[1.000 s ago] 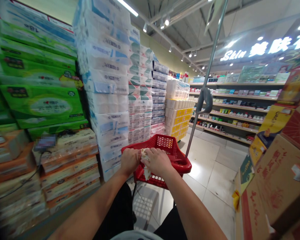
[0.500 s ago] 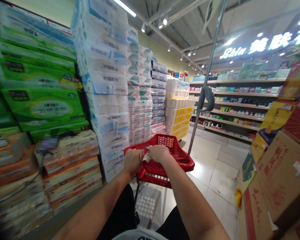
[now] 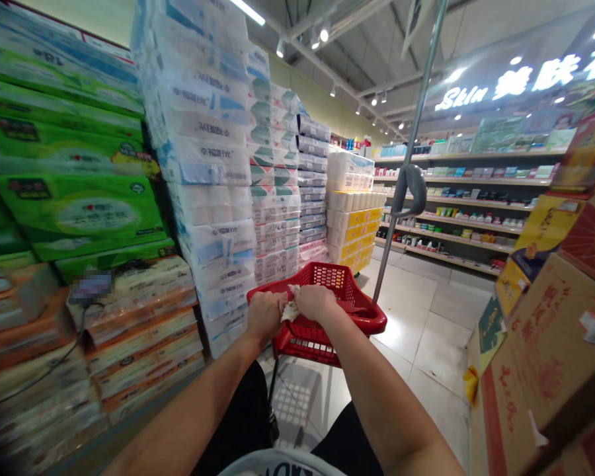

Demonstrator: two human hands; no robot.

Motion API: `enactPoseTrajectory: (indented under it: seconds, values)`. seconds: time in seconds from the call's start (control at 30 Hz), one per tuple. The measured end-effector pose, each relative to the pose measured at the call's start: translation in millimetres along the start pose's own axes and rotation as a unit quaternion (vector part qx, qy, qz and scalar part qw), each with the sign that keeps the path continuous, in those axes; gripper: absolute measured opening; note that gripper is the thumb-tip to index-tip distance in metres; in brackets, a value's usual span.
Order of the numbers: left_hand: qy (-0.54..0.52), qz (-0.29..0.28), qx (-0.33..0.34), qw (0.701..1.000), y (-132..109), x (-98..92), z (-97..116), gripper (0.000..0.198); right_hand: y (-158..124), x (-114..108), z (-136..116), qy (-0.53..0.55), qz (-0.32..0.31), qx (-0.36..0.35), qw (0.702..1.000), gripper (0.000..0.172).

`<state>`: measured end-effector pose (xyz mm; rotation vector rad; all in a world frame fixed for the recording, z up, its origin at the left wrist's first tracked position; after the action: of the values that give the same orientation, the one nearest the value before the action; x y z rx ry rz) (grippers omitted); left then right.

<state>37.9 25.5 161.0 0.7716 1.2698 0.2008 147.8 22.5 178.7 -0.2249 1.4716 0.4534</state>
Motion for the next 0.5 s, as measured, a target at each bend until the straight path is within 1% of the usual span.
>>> enactPoseTrajectory:
  seconds: [0.07, 0.1, 0.2, 0.27, 0.33, 0.43, 0.5]
  values:
    - [-0.001, -0.009, 0.0, 1.0, 0.4, 0.6, 1.2, 0.046, 7.2, -0.7, 2.5, -0.031, -0.026, -0.009, 0.999, 0.038]
    - [0.0, -0.014, -0.001, 1.0, 0.6, 1.4, 1.5, 0.045, 9.2, -1.2, 2.4, -0.039, -0.028, -0.013, 0.999, 0.037]
    - [0.005, -0.022, 0.002, 1.0, 1.3, 4.4, 1.3, 0.041, 6.8, -1.4, -1.0, -0.045, -0.011, -0.003, 0.999, 0.038]
    - [0.009, -0.016, 0.008, 1.0, 1.6, 6.1, 1.0, 0.039, -1.2, -1.0, -5.5, -0.04, 0.019, 0.017, 0.999, 0.041]
    - [0.011, -0.002, 0.004, 1.0, 1.9, 7.0, -0.2, 0.042, -12.6, -1.3, -11.8, -0.032, 0.062, 0.033, 0.997, 0.042]
    - [0.006, 0.019, -0.009, 1.0, 1.8, 6.7, -1.6, 0.05, -29.7, -3.1, -22.8, -0.033, 0.126, 0.028, 0.991, 0.04]
    - [0.0, 0.025, -0.01, 1.0, 1.4, 6.1, -1.0, 0.051, -35.6, -3.5, -24.1, -0.028, 0.14, 0.036, 0.989, 0.041]
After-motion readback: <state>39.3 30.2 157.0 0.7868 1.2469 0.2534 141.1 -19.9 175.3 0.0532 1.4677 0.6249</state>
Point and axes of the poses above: each hand's wrist, its own y-axis towards the middle knuckle, its own x-axis out of the palm, z = x × y, the point moved 6 cm from there along y, towards the middle knuckle, and after that the axes turned 12 degrees about -x, right-handed, at the moved point
